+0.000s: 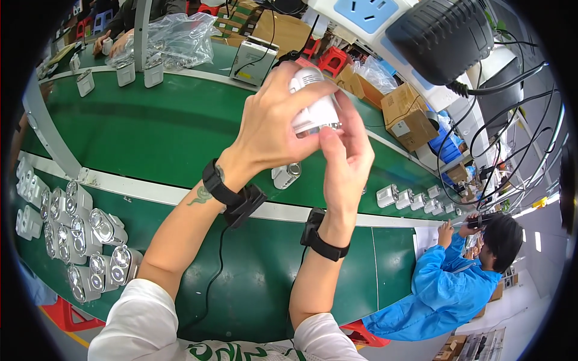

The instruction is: The person picks up a white device from the conveyor belt, turns it over, and presses a silver component into its base. They place the device back on the belt and repeat the process with several more devices.

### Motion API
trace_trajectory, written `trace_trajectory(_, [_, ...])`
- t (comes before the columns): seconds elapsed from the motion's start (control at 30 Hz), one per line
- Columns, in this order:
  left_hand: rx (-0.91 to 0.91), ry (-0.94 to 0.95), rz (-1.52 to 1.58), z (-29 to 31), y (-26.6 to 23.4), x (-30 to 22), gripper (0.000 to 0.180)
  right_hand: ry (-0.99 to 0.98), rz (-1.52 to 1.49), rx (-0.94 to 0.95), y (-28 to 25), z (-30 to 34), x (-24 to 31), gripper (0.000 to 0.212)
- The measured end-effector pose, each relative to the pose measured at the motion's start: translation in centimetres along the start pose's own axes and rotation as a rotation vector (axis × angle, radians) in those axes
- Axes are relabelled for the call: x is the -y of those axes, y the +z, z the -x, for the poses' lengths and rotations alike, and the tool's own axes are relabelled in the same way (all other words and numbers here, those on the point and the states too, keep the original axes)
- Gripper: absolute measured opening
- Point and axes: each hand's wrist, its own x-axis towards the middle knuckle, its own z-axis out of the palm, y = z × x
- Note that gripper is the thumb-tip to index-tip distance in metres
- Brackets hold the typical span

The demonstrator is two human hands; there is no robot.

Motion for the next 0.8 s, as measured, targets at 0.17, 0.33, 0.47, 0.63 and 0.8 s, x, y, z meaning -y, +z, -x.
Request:
trace_trajectory(0.17, [-0.021, 0.054, -0.035, -0.5, -0.4, -1.1, 0.055, 0.052, 0.052, 0.031, 0.3, 0.7, 1.6, 0.058])
trace_trajectory(0.33, [-0.026, 0.079, -0.075, -0.6, -0.5, -1.3, 0.053, 0.095, 0.123, 0.035, 0.4, 1.1, 1.7, 0.059])
trace_trajectory(0.47, [-0.054, 0.075, -0.1, -0.5, -0.9, -2.1, 0.052, 0.079, 0.112, -0.029, 1.5, 1.4, 2.2, 0.058])
trace_trajectory(0.63, [-0.086, 0.048, -0.105, -0.5, -0.5, -2.1, 0.052, 0.071, 0.087, -0.061, 1.5, 1.3, 2.2, 0.057])
trace_trajectory(0.8, [-0.049, 0.002, -0.082, -0.6, -0.2, -2.1, 0.05, 0.043, 0.051, -0.018, 1.1, 0.9, 2.1, 0.063])
